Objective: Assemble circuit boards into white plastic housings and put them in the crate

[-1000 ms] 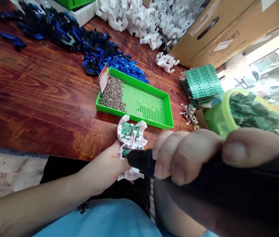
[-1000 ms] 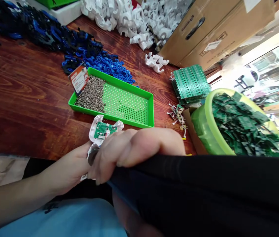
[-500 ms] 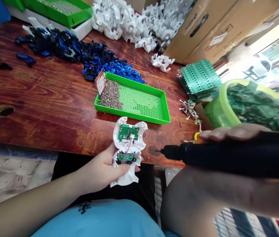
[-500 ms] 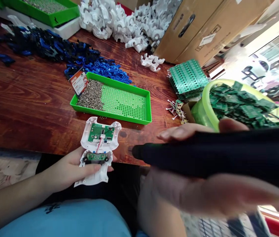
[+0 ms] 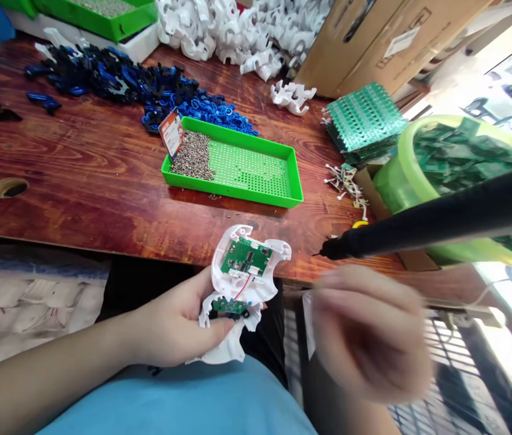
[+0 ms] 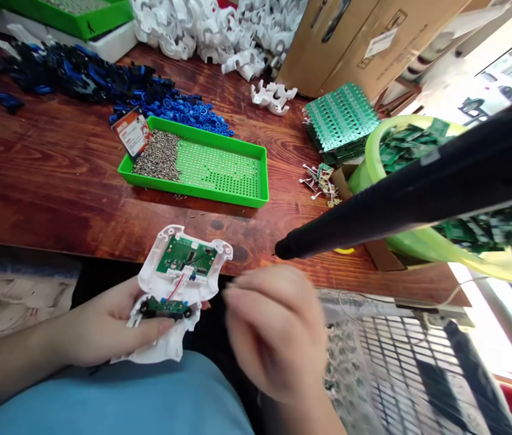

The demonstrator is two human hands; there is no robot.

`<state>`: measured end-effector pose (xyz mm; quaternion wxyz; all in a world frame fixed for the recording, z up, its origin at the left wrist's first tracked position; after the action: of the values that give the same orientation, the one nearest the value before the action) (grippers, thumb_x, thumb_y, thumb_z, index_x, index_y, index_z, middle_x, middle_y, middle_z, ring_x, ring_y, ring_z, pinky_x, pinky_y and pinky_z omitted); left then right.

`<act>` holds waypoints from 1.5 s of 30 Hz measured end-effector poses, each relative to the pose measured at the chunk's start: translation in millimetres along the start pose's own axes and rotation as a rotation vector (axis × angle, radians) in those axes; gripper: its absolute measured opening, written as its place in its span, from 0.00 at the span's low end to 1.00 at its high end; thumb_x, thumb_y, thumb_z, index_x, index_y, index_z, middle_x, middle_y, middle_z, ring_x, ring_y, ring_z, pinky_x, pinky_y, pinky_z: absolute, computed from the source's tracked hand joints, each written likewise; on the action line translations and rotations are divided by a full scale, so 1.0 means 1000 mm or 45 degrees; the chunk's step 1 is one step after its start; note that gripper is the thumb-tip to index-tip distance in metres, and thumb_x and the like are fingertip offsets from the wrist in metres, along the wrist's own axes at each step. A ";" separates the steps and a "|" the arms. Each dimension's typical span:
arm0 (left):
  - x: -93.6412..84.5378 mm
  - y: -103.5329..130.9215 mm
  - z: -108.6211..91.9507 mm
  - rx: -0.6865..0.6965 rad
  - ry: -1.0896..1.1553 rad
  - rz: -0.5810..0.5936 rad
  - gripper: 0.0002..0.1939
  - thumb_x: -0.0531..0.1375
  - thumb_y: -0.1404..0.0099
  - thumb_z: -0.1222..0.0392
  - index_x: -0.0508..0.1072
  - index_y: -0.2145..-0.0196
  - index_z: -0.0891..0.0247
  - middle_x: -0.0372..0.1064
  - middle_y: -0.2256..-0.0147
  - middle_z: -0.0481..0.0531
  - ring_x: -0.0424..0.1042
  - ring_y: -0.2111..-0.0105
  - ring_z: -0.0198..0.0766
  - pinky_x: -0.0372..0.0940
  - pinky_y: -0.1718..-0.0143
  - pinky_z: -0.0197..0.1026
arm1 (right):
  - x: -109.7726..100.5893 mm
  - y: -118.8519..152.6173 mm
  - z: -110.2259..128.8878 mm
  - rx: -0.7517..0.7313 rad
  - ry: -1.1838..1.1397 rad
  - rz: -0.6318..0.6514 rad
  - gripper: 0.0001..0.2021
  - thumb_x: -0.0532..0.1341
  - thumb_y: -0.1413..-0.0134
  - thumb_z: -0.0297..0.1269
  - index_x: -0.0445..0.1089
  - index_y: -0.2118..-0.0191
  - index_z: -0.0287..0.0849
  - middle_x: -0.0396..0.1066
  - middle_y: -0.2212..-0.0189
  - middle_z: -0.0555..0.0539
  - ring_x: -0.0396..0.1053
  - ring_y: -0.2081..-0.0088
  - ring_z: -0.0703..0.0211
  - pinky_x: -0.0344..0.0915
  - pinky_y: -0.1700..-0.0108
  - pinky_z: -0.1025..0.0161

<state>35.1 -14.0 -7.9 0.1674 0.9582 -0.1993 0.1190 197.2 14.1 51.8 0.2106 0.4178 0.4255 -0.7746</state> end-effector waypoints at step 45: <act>0.005 0.007 -0.005 0.353 -0.522 -0.029 0.24 0.58 0.37 0.71 0.69 0.44 0.62 0.72 0.48 0.55 0.73 0.54 0.45 0.65 0.48 0.39 | 0.005 0.009 0.021 -0.097 -0.010 -0.243 0.09 0.58 0.37 0.26 0.75 0.57 0.40 0.68 0.72 0.49 0.63 0.63 0.62 0.63 0.60 0.62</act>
<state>35.1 -20.1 0.3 -0.0085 0.9783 -0.1999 -0.0535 191.0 -8.5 49.7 0.1533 0.3643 0.4915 -0.7760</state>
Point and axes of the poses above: each hand's wrist, its own y-axis away from the middle knuckle, its own x-axis out of the palm, z = x × y, the point moved 4 cm from there along -y, towards the middle knuckle
